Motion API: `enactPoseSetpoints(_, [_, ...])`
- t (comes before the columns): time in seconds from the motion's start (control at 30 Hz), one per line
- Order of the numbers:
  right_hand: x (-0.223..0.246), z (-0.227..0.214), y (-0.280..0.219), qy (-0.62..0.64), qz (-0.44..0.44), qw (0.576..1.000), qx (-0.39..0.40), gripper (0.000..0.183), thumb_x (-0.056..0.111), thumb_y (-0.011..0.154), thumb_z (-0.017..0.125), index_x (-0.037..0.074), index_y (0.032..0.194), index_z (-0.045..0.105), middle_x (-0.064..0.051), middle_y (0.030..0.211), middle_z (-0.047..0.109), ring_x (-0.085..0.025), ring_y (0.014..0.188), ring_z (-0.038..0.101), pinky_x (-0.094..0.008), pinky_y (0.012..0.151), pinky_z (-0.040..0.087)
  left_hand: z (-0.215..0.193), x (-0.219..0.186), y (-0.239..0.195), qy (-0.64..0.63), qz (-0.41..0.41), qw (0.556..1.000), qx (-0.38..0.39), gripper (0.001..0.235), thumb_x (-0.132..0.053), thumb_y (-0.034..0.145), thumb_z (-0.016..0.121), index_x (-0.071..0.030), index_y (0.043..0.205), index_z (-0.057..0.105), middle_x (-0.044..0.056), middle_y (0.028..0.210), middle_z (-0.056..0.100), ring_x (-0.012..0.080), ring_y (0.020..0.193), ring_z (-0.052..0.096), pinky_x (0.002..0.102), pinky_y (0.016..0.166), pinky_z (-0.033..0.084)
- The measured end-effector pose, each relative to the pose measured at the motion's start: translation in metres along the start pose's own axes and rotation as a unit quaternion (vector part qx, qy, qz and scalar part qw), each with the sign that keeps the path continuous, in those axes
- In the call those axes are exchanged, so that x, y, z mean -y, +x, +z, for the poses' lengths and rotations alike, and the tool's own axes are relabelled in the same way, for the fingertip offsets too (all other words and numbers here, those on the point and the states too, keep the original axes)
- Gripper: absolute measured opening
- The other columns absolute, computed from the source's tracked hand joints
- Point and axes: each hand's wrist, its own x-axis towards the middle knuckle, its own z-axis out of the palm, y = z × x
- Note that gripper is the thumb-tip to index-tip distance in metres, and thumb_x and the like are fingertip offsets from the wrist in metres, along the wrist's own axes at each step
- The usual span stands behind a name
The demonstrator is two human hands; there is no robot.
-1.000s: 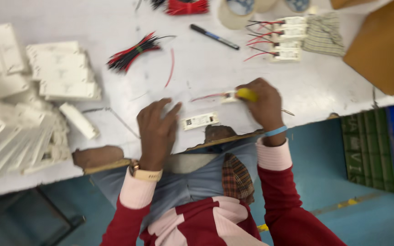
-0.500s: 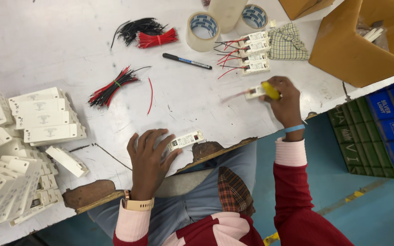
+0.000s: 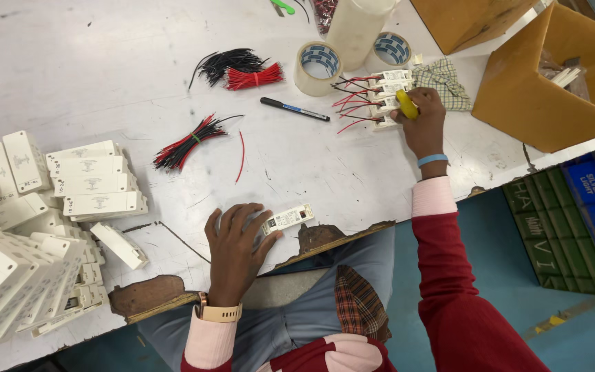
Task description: The person assembles electrical components by inserting red and black wires into white plastic modules and tightening the terminals with a yellow screwdriver. Completed units are stacked on the table.
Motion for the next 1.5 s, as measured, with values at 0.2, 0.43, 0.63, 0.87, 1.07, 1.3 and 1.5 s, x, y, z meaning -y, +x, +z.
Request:
enactPoseSetpoints(0.2, [0.019, 0.001, 0.002, -0.073, -0.031, 0.997, -0.017, 0.039, 0.009, 0.078, 0.094, -0.001, 0.110, 0.074, -0.015, 0.117, 0.064, -0.034, 0.102, 0.068, -0.042, 0.083, 0.056, 0.000, 0.000, -0.001, -0.004, -0.001, 1.000, 0.005, 0.042, -0.039, 0.085, 0.077, -0.014, 0.117, 0.073, 0.002, 0.128, 0.065, 0.0238, 0.124, 0.054, 0.053, 0.115, 0.026])
enactPoseSetpoints(0.43, [0.116, -0.006, -0.053, 0.026, 0.006, 0.995, 0.092, 0.031, 0.016, 0.088, 0.091, 0.003, 0.109, 0.072, -0.012, 0.104, 0.071, -0.029, 0.091, 0.069, -0.038, 0.083, 0.056, 0.000, 0.002, -0.002, -0.021, -0.007, 1.000, 0.006, 0.040, -0.035, 0.086, 0.078, -0.012, 0.119, 0.070, 0.004, 0.126, 0.065, 0.0249, 0.125, 0.055, 0.057, 0.114, 0.027])
enactPoseSetpoints(0.63, [0.219, 0.006, -0.114, 0.176, -0.058, 0.929, 0.320, 0.040, 0.015, 0.071, 0.090, 0.007, 0.107, 0.076, -0.012, 0.113, 0.069, -0.027, 0.090, 0.071, -0.035, 0.076, 0.056, 0.009, -0.006, 0.005, 0.012, -0.032, 0.999, -0.009, 0.040, -0.033, 0.084, 0.076, -0.011, 0.117, 0.070, 0.006, 0.117, 0.066, 0.0293, 0.116, 0.058, 0.058, 0.110, 0.030])
enactPoseSetpoints(0.87, [0.226, 0.010, -0.116, 0.149, -0.031, 0.951, 0.270, 0.034, 0.008, 0.081, 0.082, 0.009, 0.114, 0.074, -0.008, 0.119, 0.070, -0.025, 0.097, 0.073, -0.033, 0.082, 0.058, 0.025, 0.047, 0.070, -0.019, -0.135, 0.989, -0.052, 0.027, -0.030, 0.095, 0.071, -0.012, 0.115, 0.071, 0.010, 0.103, 0.067, 0.0300, 0.094, 0.065, 0.043, 0.077, 0.054])
enactPoseSetpoints(1.07, [0.216, 0.011, -0.117, 0.149, -0.059, 0.956, 0.245, 0.034, 0.007, 0.080, 0.084, 0.007, 0.112, 0.074, -0.009, 0.117, 0.070, -0.026, 0.098, 0.072, -0.034, 0.082, 0.057, 0.074, 0.073, 0.125, 0.190, -0.131, 0.973, -0.026, 0.031, -0.038, 0.089, 0.071, -0.008, 0.098, 0.069, 0.009, 0.101, 0.065, 0.0275, 0.094, 0.064, 0.043, 0.070, 0.051])
enactPoseSetpoints(1.3, [0.209, 0.023, -0.108, 0.162, -0.044, 0.955, 0.246, 0.035, 0.006, 0.078, 0.086, 0.010, 0.112, 0.076, -0.009, 0.113, 0.071, -0.025, 0.097, 0.072, -0.034, 0.082, 0.057, 0.062, 0.066, 0.095, -0.032, -0.044, 0.996, -0.075, 0.008, -0.014, 0.106, 0.059, -0.006, 0.105, 0.061, 0.010, 0.102, 0.060, 0.0296, 0.093, 0.064, 0.043, 0.077, 0.051])
enactPoseSetpoints(1.5, [0.207, 0.048, -0.080, 0.126, -0.090, 0.954, 0.255, 0.038, 0.009, 0.079, 0.088, 0.012, 0.115, 0.076, -0.009, 0.115, 0.070, -0.027, 0.098, 0.070, -0.037, 0.084, 0.056, 0.026, 0.053, 0.069, -0.195, -0.048, 0.978, -0.063, 0.009, -0.011, 0.102, 0.068, -0.004, 0.106, 0.064, 0.010, 0.100, 0.063, 0.0260, 0.084, 0.067, 0.037, 0.072, 0.053])
